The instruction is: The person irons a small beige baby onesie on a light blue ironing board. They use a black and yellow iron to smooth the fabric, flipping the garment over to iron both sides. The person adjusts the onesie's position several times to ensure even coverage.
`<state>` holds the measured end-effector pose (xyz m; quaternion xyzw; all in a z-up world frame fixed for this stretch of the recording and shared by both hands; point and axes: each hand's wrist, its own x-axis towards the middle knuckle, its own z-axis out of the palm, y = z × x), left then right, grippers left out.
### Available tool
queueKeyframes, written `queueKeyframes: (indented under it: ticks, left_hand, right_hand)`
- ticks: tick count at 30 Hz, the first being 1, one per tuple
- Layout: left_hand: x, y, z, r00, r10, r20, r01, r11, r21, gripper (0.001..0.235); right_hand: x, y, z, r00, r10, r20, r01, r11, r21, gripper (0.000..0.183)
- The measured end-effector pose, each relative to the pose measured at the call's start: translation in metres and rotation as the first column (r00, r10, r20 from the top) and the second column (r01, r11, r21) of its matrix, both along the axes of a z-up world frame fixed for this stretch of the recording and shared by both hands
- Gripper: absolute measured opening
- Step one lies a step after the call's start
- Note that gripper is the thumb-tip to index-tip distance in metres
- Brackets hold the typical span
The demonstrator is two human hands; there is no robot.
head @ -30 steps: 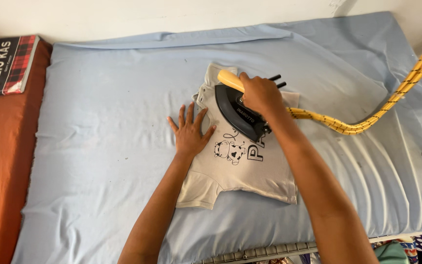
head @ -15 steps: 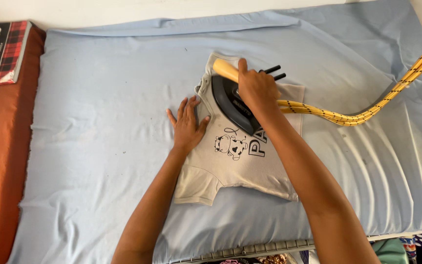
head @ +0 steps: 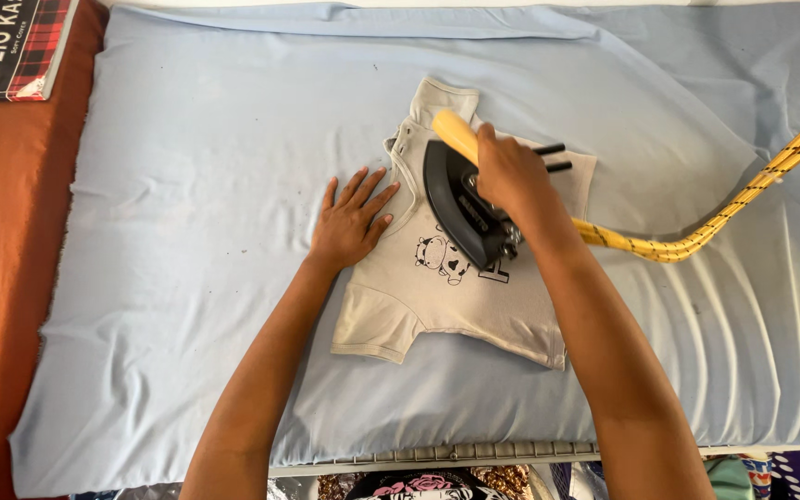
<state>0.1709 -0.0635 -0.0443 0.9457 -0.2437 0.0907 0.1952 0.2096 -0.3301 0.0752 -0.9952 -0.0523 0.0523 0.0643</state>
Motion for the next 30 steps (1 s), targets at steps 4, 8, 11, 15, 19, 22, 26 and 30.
queueKeyframes:
  ticks: [4, 8, 11, 15, 19, 22, 26, 30]
  left_hand:
    - [0.0, 0.002, 0.005, 0.999, -0.01, -0.035, 0.009, 0.999, -0.031, 0.053]
    - [0.001, 0.007, 0.006, 0.997, -0.05, -0.067, 0.033, 0.972, -0.235, 0.052]
    - [-0.002, 0.011, 0.006, 0.994, -0.028, -0.104, -0.023, 0.887, -0.46, 0.056]
    - [-0.002, 0.008, 0.011, 0.994, -0.017, -0.112, -0.051, 0.819, -0.572, 0.053]
    - [-0.003, 0.011, 0.018, 0.997, -0.076, -0.019, 0.044, 0.744, -0.667, 0.048]
    - [-0.007, 0.01, 0.025, 0.911, -0.049, -0.41, -0.317, 0.553, -0.77, 0.049]
    - [-0.011, 0.01, 0.03, 0.973, -0.049, -0.226, -0.132, 0.684, -0.718, 0.054]
    - [-0.012, 0.006, 0.025, 0.994, -0.109, -0.015, 0.099, 0.943, -0.317, 0.058]
  right_hand:
    - [-0.052, -0.001, 0.008, 0.997, 0.07, -0.02, -0.07, 0.997, 0.012, 0.039]
    - [-0.091, -0.002, 0.02, 0.989, 0.125, -0.085, -0.123, 0.992, 0.025, 0.039]
    - [-0.106, -0.001, 0.028, 0.98, 0.167, -0.108, -0.166, 0.986, 0.013, 0.036]
    - [-0.114, 0.009, 0.037, 0.951, 0.285, -0.119, -0.285, 0.958, 0.016, 0.042]
    - [-0.111, 0.039, 0.036, 0.915, 0.368, -0.169, -0.377, 0.926, -0.023, 0.036]
    - [-0.109, 0.055, 0.031, 0.912, 0.4, -0.089, -0.402, 0.915, -0.004, 0.03]
    - [-0.114, 0.052, 0.033, 0.907, 0.415, -0.072, -0.414, 0.91, 0.026, 0.028]
    - [-0.116, 0.041, 0.039, 0.889, 0.429, -0.161, -0.423, 0.903, 0.072, 0.03]
